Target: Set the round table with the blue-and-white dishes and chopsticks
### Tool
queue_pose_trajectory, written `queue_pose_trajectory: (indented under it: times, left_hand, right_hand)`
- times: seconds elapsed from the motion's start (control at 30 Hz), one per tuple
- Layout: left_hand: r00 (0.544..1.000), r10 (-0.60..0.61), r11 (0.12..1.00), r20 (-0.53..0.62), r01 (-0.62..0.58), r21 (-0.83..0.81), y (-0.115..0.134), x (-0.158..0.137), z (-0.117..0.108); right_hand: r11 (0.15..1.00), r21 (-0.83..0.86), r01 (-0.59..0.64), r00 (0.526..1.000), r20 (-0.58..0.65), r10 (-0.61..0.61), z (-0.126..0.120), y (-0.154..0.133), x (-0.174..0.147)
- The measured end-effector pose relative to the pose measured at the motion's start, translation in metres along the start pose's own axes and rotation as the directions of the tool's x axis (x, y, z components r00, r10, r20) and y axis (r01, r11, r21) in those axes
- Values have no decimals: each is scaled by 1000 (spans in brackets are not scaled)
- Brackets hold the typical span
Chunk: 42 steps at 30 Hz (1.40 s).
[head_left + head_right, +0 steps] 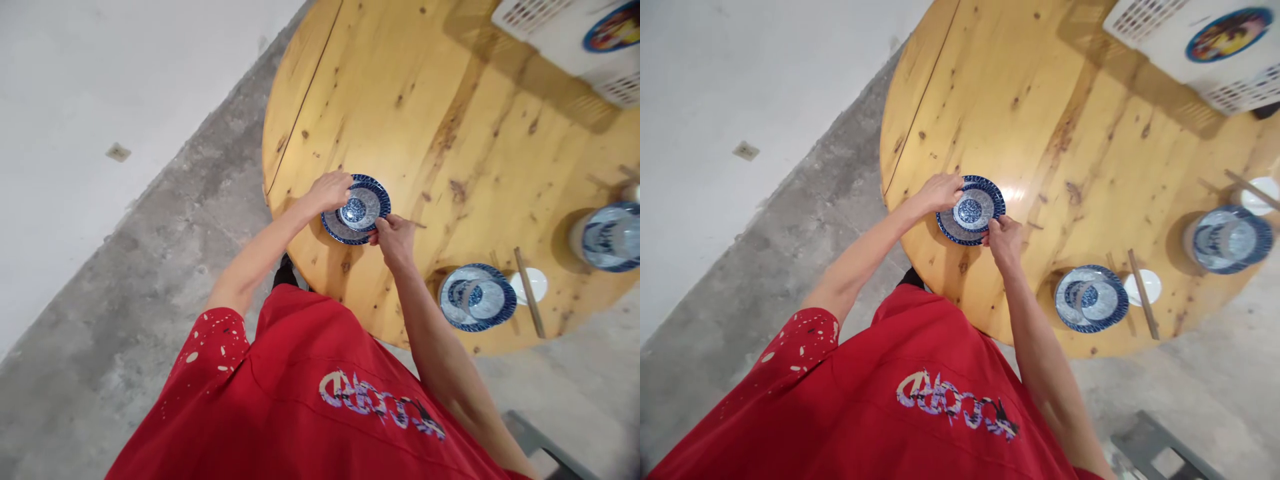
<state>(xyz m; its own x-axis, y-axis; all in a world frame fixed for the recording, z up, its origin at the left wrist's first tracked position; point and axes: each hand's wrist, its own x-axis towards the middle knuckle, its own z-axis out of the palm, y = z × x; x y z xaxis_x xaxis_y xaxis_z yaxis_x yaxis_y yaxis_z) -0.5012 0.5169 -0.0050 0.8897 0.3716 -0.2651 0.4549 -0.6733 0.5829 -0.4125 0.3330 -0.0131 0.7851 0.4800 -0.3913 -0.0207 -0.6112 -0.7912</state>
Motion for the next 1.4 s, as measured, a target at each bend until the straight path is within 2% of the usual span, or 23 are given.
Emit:
queue_pose_trajectory:
  times: [0.2, 0.33, 0.43, 0.53, 0.6, 0.67, 0.73, 0.87, 0.97, 1.13, 1.2, 1.3, 1.33, 1.4]
  left_hand:
    - [1000, -19, 987, 8, 18, 161, 1, -4, -11]
    - [994, -76, 968, -74, 91, 236, 7, -17, -26]
    - [982, -73, 971, -173, 109, 212, 12, -34, -32]
    - [968, -11, 991, -252, 43, 123, 22, -55, -27]
    - [958, 41, 998, -285, -29, 47, 36, -71, -15]
    - [957, 89, 994, -278, -103, -38, 54, -86, 5]
    - [970, 116, 982, -213, -144, -123, 76, -101, 33]
    - [988, 143, 962, 52, -126, -241, 129, -132, 107]
    - [957, 186, 963, 224, -132, -236, 180, -158, 165]
    - [894, 244, 970, 376, -227, -90, 267, -199, 245]
    - [854, 260, 959, 451, -282, -20, 295, -209, 267]
    - [783, 310, 924, 540, -381, 22, 325, -211, 288]
    - [775, 323, 916, 544, -400, 26, 333, -209, 293]
    - [792, 327, 913, 516, -406, 44, 345, -203, 299]
  right_hand:
    - [1000, 17, -4, 1000, 15, 4, 5, -1, -1]
    - [998, 69, 10, 999, -37, -7, -3, -6, -16]
    - [996, 84, 40, 996, -78, -34, -16, -3, -37]
    - [993, 106, 44, 996, -79, -36, -29, 10, -65]
    - [992, 125, 33, 997, -69, -25, -37, 25, -85]
    - [988, 153, 19, 998, -66, -9, -44, 44, -105]
    - [982, 188, -2, 997, -73, 16, -53, 65, -124]
    - [968, 249, -23, 993, -108, 51, -78, 113, -163]
    - [944, 327, -45, 985, -145, 97, -106, 155, -199]
    - [897, 427, -112, 964, -174, 203, -166, 230, -266]
    - [880, 449, -154, 945, -194, 264, -189, 254, -288]
    - [852, 486, -194, 910, -234, 341, -217, 278, -307]
    - [843, 501, -195, 902, -246, 355, -223, 283, -311]
    - [827, 533, -179, 890, -270, 367, -231, 290, -313]
